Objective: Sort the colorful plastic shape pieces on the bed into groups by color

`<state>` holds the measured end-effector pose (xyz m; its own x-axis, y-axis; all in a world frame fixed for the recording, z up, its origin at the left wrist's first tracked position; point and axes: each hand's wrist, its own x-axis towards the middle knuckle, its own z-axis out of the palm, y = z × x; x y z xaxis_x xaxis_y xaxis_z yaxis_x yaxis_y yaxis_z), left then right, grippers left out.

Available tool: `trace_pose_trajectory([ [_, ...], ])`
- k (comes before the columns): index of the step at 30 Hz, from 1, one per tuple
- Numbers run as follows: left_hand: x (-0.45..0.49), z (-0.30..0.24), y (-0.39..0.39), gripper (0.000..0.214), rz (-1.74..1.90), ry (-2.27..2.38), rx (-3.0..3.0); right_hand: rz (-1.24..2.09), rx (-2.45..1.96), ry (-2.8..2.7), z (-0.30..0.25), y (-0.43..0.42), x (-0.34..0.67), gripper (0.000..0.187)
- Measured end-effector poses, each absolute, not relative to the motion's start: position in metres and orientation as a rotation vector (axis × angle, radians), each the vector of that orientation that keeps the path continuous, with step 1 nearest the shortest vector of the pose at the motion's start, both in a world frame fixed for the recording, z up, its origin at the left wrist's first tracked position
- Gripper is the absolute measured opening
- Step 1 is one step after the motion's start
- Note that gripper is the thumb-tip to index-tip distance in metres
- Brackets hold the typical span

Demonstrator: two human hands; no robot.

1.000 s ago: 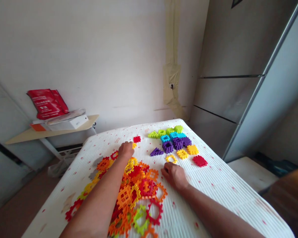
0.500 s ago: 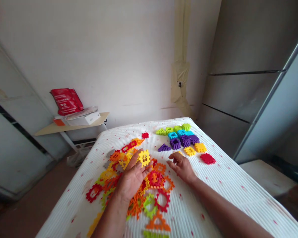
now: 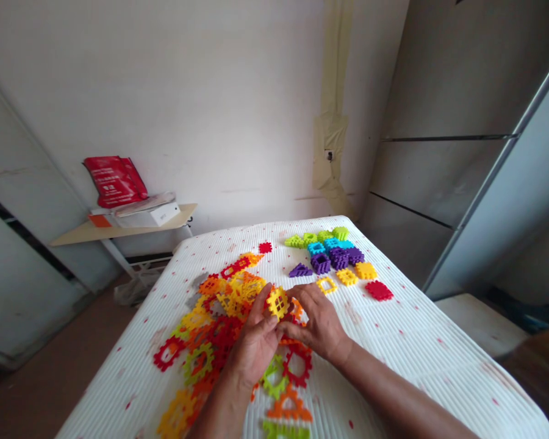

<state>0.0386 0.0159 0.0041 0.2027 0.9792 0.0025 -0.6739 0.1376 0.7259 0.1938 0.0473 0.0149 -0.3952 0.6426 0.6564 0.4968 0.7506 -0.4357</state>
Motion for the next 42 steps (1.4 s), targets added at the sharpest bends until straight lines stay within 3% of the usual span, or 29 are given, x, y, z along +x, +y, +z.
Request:
trace_pose_trajectory([
  [12,0.037,0.005,0.015,0.074,1.3,0.55,0.675,0.225,-0.779,-2.045,0.009,0.042,0.189,0.034],
  [19,0.036,0.006,0.016,0.072,1.343,0.59,0.736,0.232,-0.769,-1.982,0.009,0.042,0.188,0.039],
  [27,0.001,-0.001,0.029,0.035,1.744,1.216,0.902,-0.106,-1.257,-1.832,-0.002,0.098,0.273,0.023],
  [33,-0.007,-0.007,0.032,0.03,1.824,1.339,0.936,-0.132,-1.78,-1.837,-0.015,0.121,0.314,0.024],
  [42,-0.001,-0.004,0.027,0.028,1.757,1.403,1.025,0.013,-1.969,-1.877,-0.013,0.127,0.309,0.032],
])
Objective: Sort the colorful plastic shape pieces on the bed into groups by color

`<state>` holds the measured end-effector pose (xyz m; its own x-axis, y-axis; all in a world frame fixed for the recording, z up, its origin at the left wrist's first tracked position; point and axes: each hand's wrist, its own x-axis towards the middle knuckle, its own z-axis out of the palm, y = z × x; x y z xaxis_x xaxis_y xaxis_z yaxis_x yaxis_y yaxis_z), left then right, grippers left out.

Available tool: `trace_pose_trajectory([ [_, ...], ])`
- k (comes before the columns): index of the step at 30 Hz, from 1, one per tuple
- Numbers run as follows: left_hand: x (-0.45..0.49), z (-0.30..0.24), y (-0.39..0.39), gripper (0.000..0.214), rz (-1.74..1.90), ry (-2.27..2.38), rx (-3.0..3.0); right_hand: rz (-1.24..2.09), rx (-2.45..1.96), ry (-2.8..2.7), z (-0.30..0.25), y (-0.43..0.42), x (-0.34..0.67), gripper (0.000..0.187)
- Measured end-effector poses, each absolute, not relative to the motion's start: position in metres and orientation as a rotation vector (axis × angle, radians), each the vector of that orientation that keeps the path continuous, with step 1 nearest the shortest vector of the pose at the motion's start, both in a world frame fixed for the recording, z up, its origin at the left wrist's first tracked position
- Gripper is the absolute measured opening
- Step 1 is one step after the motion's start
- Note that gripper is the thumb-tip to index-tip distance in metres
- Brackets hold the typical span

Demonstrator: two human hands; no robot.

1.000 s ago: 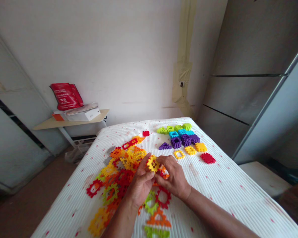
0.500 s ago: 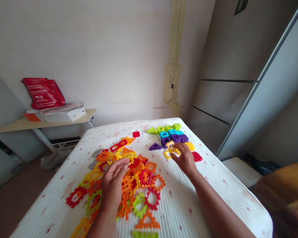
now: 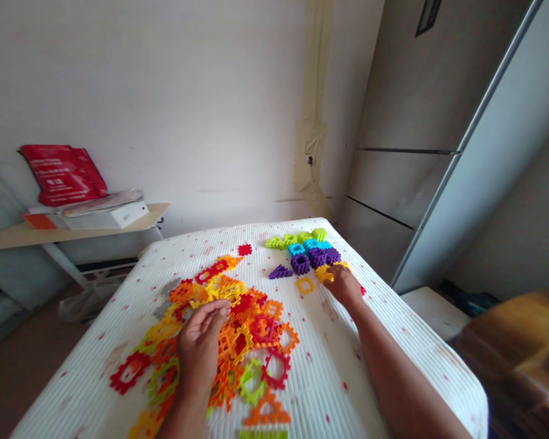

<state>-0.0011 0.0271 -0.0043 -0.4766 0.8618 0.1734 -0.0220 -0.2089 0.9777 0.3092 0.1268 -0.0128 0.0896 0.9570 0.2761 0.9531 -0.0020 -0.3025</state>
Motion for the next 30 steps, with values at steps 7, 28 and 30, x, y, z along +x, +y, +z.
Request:
trace_pose_trajectory([
  [7,-0.004,0.002,0.027,0.028,1.841,1.444,1.033,0.026,-2.005,-1.904,-0.016,0.127,0.308,0.031],
  [28,-0.047,0.031,0.103,0.033,0.392,2.113,2.119,-0.242,-1.394,-2.109,-0.024,0.121,0.276,0.023],
  [30,-0.038,0.029,0.111,0.032,0.282,2.128,2.123,-0.24,-1.403,-2.121,-0.025,0.12,0.274,0.023],
])
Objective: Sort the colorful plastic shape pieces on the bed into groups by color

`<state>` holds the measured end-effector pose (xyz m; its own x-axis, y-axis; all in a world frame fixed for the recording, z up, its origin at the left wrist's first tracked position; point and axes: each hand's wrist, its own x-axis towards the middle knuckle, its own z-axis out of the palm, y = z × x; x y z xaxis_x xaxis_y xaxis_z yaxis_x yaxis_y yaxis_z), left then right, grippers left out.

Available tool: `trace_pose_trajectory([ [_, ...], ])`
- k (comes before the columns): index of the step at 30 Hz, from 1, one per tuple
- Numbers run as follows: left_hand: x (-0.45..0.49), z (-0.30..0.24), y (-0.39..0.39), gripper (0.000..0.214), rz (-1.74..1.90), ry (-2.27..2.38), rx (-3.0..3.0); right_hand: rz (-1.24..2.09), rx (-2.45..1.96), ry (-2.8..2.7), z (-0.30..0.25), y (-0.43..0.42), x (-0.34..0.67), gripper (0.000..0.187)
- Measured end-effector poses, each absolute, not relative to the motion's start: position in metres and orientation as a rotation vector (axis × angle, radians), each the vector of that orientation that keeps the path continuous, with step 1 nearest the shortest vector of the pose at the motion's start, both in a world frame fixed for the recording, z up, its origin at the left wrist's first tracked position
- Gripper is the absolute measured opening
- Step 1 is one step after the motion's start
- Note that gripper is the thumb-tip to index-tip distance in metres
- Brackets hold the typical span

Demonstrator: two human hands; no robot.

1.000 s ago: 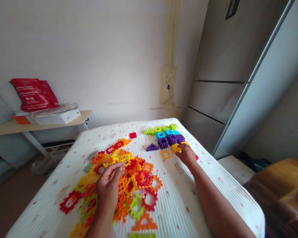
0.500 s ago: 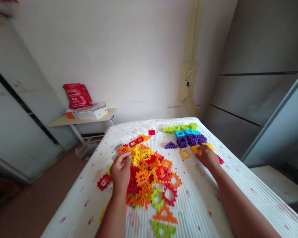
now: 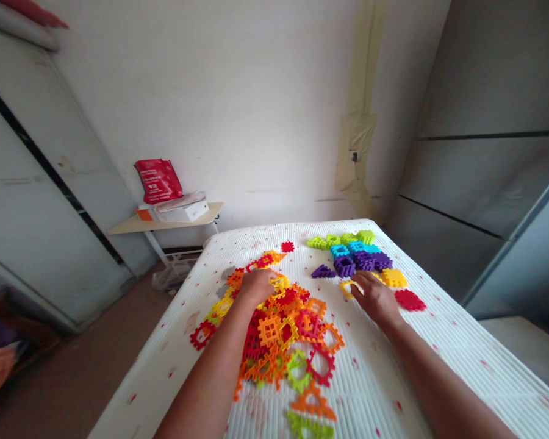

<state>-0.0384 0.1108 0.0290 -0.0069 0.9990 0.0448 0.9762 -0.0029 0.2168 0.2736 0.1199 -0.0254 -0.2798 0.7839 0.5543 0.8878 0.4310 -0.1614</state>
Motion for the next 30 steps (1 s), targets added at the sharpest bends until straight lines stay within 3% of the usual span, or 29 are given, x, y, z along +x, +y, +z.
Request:
trace_pose_trajectory([
  [8,-0.027,0.016,0.124,0.035,0.024,2.206,2.135,-0.186,-1.365,-2.126,-0.023,0.116,0.27,0.026],
  [18,-0.03,0.021,0.11,0.023,0.162,2.262,2.169,-0.203,-1.365,-2.124,-0.022,0.113,0.268,0.029],
  [23,-0.037,0.035,0.087,0.024,0.678,2.12,2.113,-0.16,-1.273,-2.109,-0.019,0.111,0.262,0.029],
  [26,-0.036,0.037,0.067,0.021,1.143,1.853,1.756,-0.064,-1.144,-2.094,-0.02,0.108,0.254,0.027],
  [30,-0.023,0.029,0.041,0.03,1.411,1.418,1.161,0.07,-1.071,-2.041,-0.018,0.099,0.239,0.023],
])
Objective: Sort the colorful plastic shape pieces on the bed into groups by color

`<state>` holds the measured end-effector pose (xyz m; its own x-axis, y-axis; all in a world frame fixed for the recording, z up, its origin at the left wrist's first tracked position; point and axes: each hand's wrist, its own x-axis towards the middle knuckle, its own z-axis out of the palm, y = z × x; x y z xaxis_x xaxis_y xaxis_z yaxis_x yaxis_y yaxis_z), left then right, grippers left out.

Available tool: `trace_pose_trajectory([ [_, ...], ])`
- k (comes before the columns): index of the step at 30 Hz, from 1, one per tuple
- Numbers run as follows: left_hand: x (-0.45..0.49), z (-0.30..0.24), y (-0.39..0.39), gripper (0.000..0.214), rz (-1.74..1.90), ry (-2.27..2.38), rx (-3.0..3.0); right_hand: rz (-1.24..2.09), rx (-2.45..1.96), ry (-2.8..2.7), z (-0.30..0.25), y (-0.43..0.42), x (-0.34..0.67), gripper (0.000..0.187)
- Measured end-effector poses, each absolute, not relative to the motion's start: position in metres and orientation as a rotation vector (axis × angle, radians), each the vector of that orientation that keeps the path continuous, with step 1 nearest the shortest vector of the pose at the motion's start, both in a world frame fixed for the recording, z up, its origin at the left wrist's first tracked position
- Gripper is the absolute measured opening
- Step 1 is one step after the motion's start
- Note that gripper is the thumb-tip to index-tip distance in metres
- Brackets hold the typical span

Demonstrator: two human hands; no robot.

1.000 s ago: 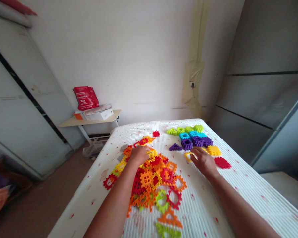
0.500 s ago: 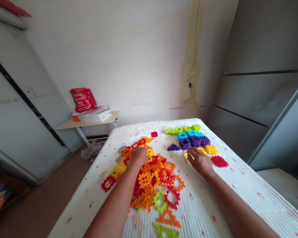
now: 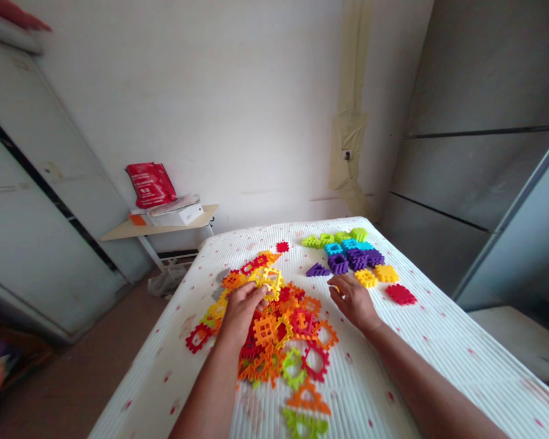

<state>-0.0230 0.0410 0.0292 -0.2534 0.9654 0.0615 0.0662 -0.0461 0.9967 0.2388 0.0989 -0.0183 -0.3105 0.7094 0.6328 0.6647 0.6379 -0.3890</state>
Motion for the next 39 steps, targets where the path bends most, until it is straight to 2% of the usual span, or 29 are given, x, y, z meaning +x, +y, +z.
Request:
trace_pose_trajectory([
  [5,-0.003,0.01,0.029,0.035,1.529,1.256,0.835,0.182,-0.915,-1.998,-0.008,0.077,0.216,0.021],
  [13,0.011,0.006,0.02,0.031,1.393,1.274,0.935,0.24,-0.7,-2.082,-0.002,0.054,0.191,0.044],
  [22,0.01,-0.002,0.019,0.033,1.309,1.292,0.999,0.301,-0.755,-2.105,0.003,0.047,0.187,0.037],
  [26,0.005,-0.002,0.018,0.036,1.346,1.31,0.99,0.222,-0.955,-2.037,-0.001,0.058,0.199,0.037],
  [30,-0.003,-0.002,0.019,0.038,1.433,1.322,0.958,-0.006,-1.414,-1.935,-0.011,0.08,0.23,0.036],
  [33,-0.006,-0.004,0.019,0.037,1.444,1.335,0.979,-0.054,-1.718,-1.916,-0.015,0.093,0.248,0.039],
  [39,-0.006,-0.003,0.018,0.037,1.421,1.387,1.039,-0.035,-1.888,-1.928,-0.017,0.099,0.254,0.039],
])
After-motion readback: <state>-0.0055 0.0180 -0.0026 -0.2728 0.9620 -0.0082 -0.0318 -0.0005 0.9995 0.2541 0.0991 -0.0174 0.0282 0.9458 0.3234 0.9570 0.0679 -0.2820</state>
